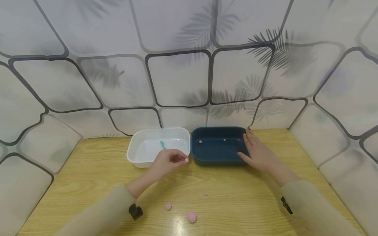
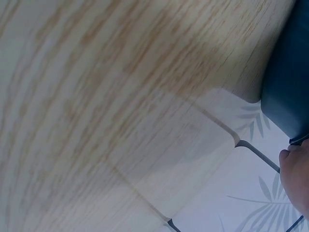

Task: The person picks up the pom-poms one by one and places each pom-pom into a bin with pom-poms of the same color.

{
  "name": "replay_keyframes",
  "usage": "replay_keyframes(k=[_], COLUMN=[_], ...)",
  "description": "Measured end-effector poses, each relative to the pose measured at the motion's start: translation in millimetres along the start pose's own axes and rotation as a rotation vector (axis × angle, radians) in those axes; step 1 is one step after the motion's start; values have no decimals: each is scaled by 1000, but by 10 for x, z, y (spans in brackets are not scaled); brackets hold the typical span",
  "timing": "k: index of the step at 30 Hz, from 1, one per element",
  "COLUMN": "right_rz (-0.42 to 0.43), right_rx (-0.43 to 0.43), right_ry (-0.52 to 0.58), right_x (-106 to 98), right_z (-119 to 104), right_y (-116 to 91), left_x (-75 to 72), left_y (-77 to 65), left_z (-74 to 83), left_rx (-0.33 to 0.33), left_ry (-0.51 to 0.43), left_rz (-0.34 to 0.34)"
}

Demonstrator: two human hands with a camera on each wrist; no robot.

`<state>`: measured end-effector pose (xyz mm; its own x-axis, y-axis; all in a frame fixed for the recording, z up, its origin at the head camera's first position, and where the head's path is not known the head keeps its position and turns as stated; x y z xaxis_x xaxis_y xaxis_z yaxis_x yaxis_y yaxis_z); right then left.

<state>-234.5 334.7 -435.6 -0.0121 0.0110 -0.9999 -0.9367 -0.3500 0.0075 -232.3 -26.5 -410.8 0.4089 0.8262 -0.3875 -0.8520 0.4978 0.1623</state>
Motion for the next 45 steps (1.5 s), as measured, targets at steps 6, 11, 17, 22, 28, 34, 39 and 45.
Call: replay_keyframes(k=[6,11,17,22,28,34,39,45], right_rz=[5,8,10,-3,-1,-5,-9,-12], right_rx=[1,2,1,9,9,6,6,6], right_ry=[5,6,1,8,14,10,24,23], right_x=[10,12,12,27,34,31,15,4], right_z=[4,10,12,16,27,29,19,6], right_y=[0,-1,-3,-11,-9,3,0,-6], left_x=[34,51,84,131,174,218,246,284], left_y=[195,369,548,659,778,871,950,1025], left_z=[71,74,78,75,76,42,25,22], left_rx=[-16,-3,-1,-40,-76,-97,-89,-93], left_ry=[4,26,37,13,0,-14,0,20], left_rz=[15,37,46,48,67,90,114,123])
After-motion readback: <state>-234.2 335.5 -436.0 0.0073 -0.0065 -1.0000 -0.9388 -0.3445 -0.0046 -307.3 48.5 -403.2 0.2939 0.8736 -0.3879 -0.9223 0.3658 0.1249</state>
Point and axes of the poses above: each hand's wrist, its own y-axis towards the middle knuckle, its own x-axis out of the palm, z = x × y, the point moved 4 cm from there along y, towards the middle knuckle, and after that the axes turned 11 degrees about -y, right-handed, at the moved point
